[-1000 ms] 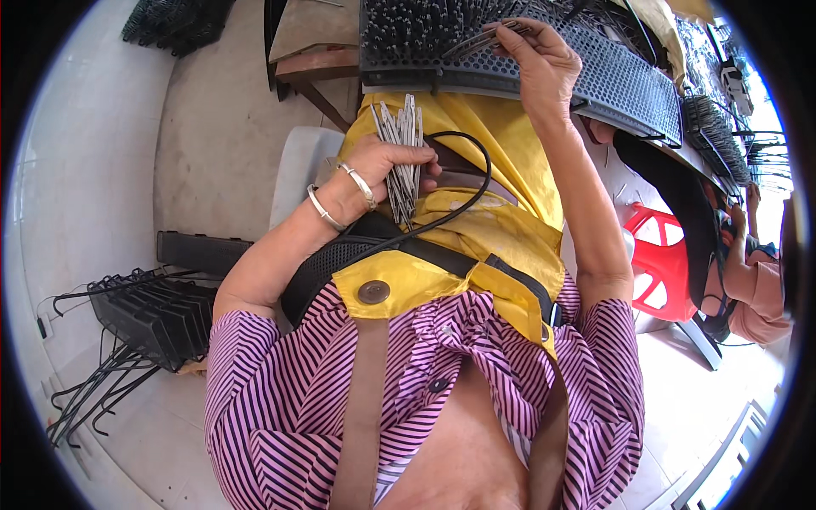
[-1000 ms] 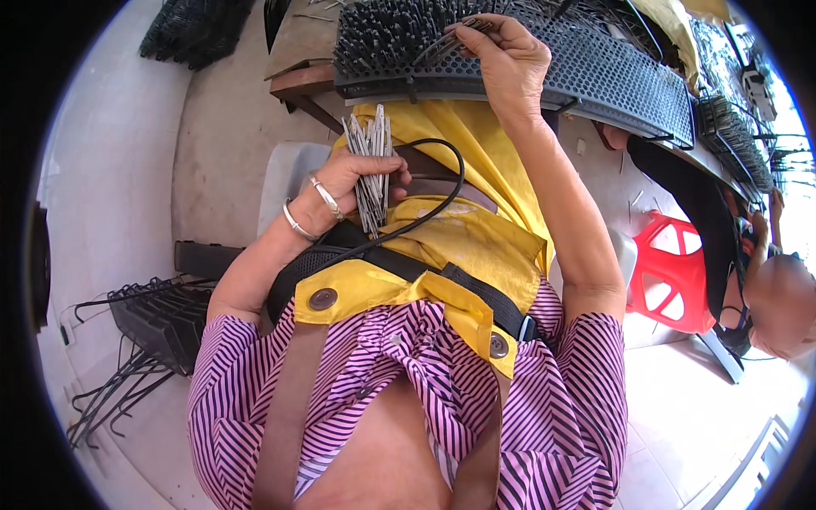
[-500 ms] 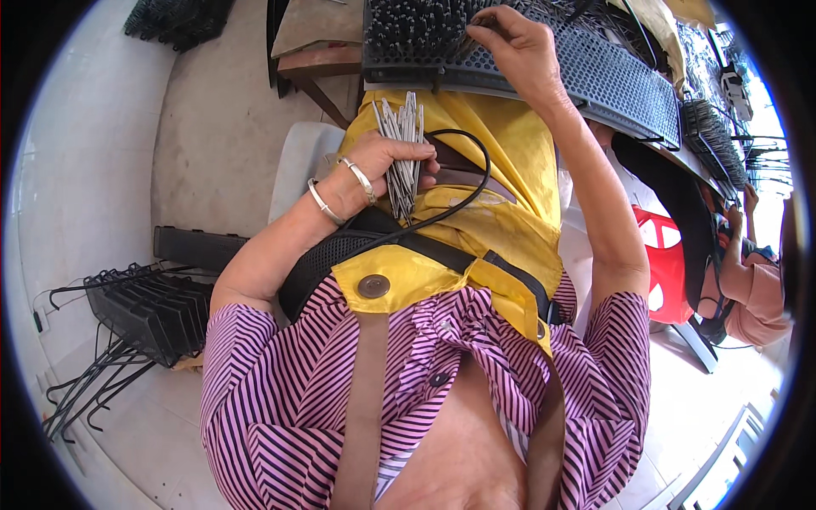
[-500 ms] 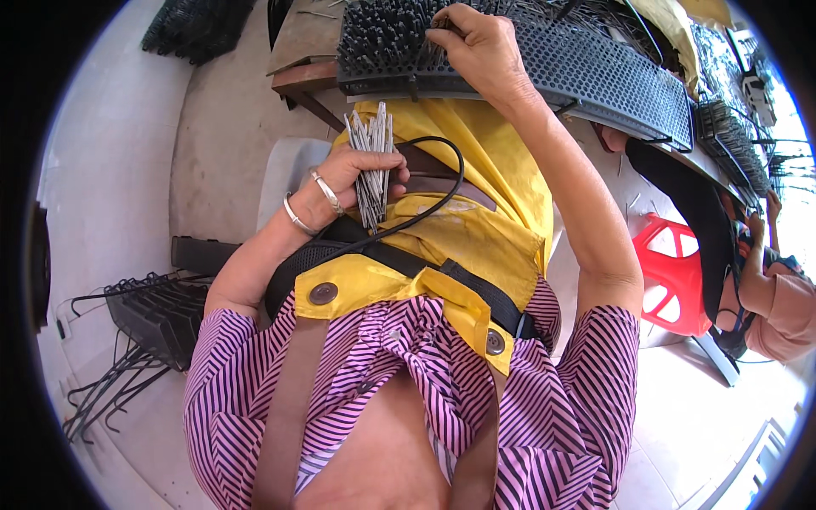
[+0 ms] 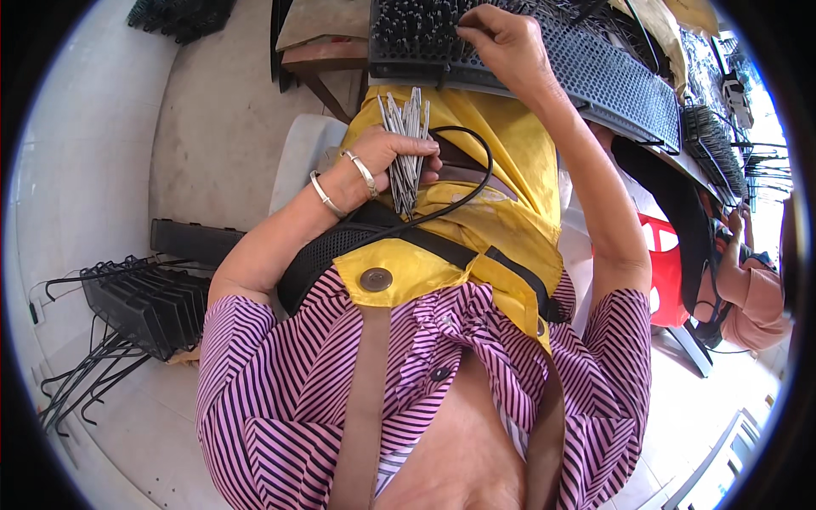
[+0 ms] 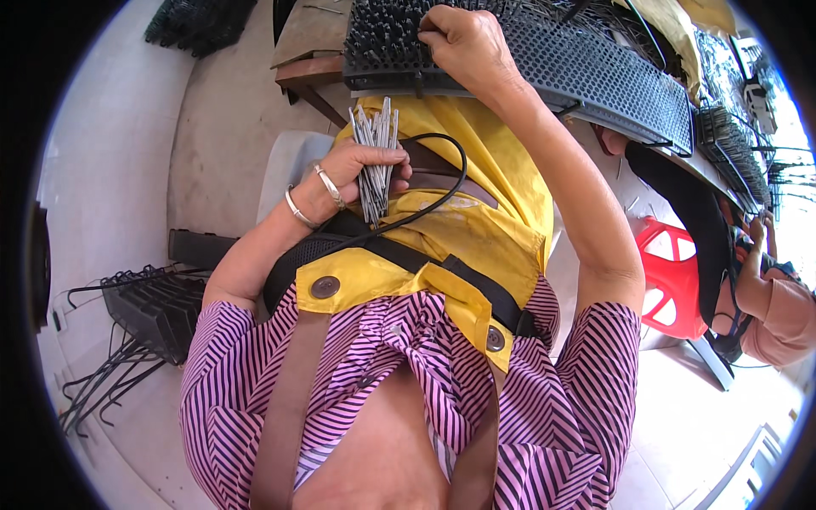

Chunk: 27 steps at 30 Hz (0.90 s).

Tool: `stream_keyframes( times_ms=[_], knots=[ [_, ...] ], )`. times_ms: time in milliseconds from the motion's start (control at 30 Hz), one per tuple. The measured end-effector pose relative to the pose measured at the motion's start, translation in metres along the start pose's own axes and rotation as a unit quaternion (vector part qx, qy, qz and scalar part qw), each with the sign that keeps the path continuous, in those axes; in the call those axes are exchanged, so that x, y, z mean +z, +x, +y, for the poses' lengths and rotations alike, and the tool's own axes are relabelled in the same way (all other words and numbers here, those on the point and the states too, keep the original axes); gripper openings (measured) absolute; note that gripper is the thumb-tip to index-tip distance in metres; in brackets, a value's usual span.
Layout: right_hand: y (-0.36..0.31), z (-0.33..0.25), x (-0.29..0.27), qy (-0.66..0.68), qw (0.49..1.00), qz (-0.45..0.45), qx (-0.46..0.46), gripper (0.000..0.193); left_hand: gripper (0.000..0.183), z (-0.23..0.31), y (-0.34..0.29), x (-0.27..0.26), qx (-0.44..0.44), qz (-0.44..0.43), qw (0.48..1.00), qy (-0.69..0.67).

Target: Inserting thin metal rods into a curved black mesh grate.

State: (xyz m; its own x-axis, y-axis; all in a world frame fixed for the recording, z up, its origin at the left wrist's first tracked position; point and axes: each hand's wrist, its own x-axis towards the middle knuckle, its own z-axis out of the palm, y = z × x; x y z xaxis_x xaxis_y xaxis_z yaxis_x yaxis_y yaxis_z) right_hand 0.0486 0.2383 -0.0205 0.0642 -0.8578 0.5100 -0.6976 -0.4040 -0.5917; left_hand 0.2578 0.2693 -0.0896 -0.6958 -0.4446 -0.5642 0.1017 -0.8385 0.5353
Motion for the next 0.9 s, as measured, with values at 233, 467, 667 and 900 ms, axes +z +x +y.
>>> stream_keyframes(
  times_ms=[233,467,667,900],
  knots=[
    [-0.055,-0.021,-0.005,0.067,0.974,0.044,0.213,0.016,0.014,0.002,-0.005,0.005,0.015,-0.034,0.999,0.009],
    [-0.085,-0.055,0.025,0.403,0.823,-0.09,0.39,0.013,0.022,0.004,-0.01,0.01,0.064,-0.103,0.99,0.068],
    [-0.092,-0.05,0.02,0.443,0.782,-0.027,0.438,0.007,0.025,0.003,-0.014,0.014,0.069,-0.069,0.994,0.044],
    [-0.094,-0.041,0.0,0.452,0.791,0.02,0.411,0.007,0.019,0.01,-0.015,0.023,0.057,-0.034,0.991,0.118]
  ],
)
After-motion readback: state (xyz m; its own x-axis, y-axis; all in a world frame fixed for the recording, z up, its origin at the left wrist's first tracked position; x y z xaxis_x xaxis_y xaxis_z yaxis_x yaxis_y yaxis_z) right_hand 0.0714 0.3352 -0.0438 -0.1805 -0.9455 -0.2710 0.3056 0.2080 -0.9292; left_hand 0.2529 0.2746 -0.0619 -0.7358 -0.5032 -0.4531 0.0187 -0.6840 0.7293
